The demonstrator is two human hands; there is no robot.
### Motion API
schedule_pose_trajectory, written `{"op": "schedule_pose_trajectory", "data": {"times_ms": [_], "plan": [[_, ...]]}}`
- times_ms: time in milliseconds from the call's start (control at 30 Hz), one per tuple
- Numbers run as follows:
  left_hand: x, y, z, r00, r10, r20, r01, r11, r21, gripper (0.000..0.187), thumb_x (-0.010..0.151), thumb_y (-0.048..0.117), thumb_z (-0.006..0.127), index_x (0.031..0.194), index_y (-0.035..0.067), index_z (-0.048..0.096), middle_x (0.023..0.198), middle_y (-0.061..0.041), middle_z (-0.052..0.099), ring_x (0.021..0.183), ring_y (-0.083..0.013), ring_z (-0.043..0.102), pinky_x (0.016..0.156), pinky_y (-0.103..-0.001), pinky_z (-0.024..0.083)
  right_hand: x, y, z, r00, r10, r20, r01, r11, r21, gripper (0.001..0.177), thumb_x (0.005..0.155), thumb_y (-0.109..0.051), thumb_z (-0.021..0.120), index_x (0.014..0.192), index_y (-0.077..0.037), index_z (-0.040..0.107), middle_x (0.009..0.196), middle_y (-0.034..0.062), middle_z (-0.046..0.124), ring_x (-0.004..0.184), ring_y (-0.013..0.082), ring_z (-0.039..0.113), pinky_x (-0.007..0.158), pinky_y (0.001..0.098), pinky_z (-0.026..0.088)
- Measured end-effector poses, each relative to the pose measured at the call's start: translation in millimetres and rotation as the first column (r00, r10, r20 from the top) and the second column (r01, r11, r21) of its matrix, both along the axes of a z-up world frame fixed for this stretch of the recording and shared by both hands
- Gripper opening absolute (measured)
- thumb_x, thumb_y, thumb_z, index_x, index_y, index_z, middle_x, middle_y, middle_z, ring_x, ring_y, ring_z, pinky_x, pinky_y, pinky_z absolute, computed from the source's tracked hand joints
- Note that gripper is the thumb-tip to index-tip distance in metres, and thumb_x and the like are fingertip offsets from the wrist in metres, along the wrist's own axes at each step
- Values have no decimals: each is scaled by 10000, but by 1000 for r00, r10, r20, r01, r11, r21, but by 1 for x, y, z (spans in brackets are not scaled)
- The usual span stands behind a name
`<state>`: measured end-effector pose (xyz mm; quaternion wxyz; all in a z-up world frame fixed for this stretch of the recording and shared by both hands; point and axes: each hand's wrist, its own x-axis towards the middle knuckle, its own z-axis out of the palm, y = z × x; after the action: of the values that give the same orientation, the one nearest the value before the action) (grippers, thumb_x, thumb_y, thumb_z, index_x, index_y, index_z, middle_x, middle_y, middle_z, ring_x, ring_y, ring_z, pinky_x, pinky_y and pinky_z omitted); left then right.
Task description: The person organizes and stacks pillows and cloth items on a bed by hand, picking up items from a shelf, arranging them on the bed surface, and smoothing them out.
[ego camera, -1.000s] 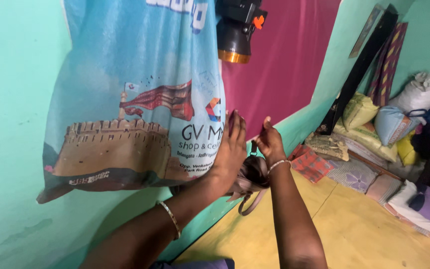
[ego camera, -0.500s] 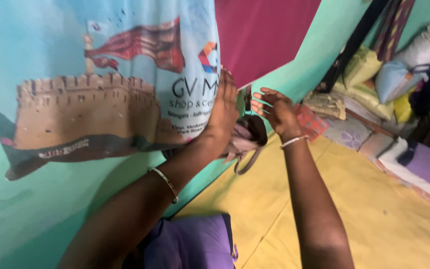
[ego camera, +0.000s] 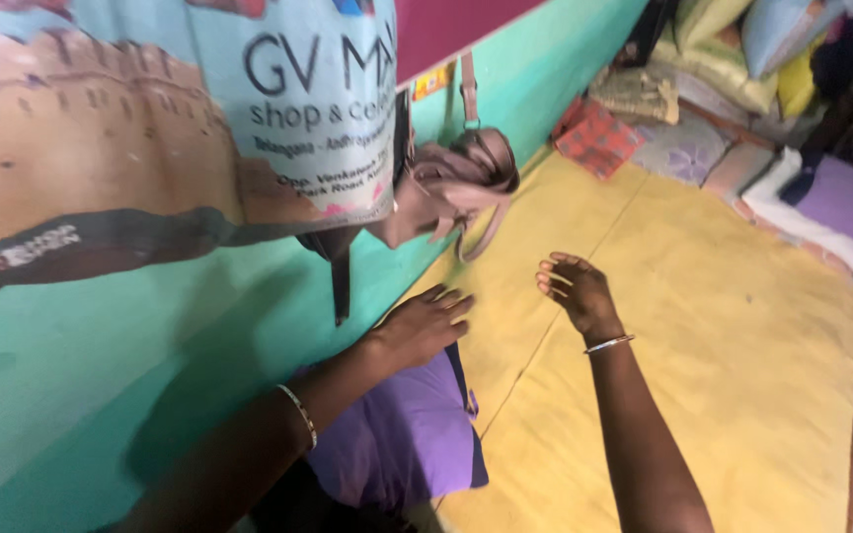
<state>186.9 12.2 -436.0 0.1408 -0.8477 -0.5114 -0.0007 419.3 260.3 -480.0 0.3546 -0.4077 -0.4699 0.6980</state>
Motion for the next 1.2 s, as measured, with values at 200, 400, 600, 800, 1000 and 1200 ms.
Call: {"op": "schedule_pose_trajectory", "data": {"times_ms": [200,400,600,800,1000,1200], "plan": [[-30,7,-165,977,181,113,-162,973,-164,272,846,152,647,1097,113,742,1519,-141,485,1433,-318,411,1208,-477,296,24,-27,-93,985,-175,14,174,965,-194,332,996,-43,539,1316,47,542,1148,187,694,949,300,701,856,397,610],[-60,-4,-275,869,480,124,-418,844,-336,487,836,301,711,1279,106,660,1510,-225,471,1379,-417,438,1140,-545,345,34,-68,-196,987,-155,32,158,961,-227,339,1012,-123,513,1294,61,558,1152,227,696,926,329,722,822,422,620],[-66,-53,-311,611,789,61,-689,568,-450,814,747,542,786,1398,138,511,1510,-268,398,1331,-574,390,1026,-704,341,39,-118,-296,969,-77,234,156,927,-341,304,959,-80,549,1238,26,607,1045,194,735,815,309,733,695,408,620],[-76,-91,-371,434,900,44,-735,381,-561,780,895,567,683,1457,58,501,1350,-350,580,1103,-497,662,866,-638,563,28,-159,-353,819,7,574,87,987,-135,166,969,-120,641,1076,-22,720,907,191,763,726,269,676,613,386,533],[-78,-106,-402,363,932,19,-871,347,-347,831,785,568,727,1364,12,514,1162,-283,633,1053,-437,670,836,-561,582,35,-182,-385,671,-128,730,-270,875,402,212,871,-180,664,1073,-138,713,1006,143,778,930,332,756,842,445,594],[-65,-101,-408,82,997,2,-901,76,-427,583,954,322,640,1454,63,490,1313,-278,592,1132,-427,631,857,-549,567,52,-193,-412,485,-12,874,-338,920,200,474,882,-303,709,1328,-168,618,1182,188,679,1131,401,640,942,519,526]]}}
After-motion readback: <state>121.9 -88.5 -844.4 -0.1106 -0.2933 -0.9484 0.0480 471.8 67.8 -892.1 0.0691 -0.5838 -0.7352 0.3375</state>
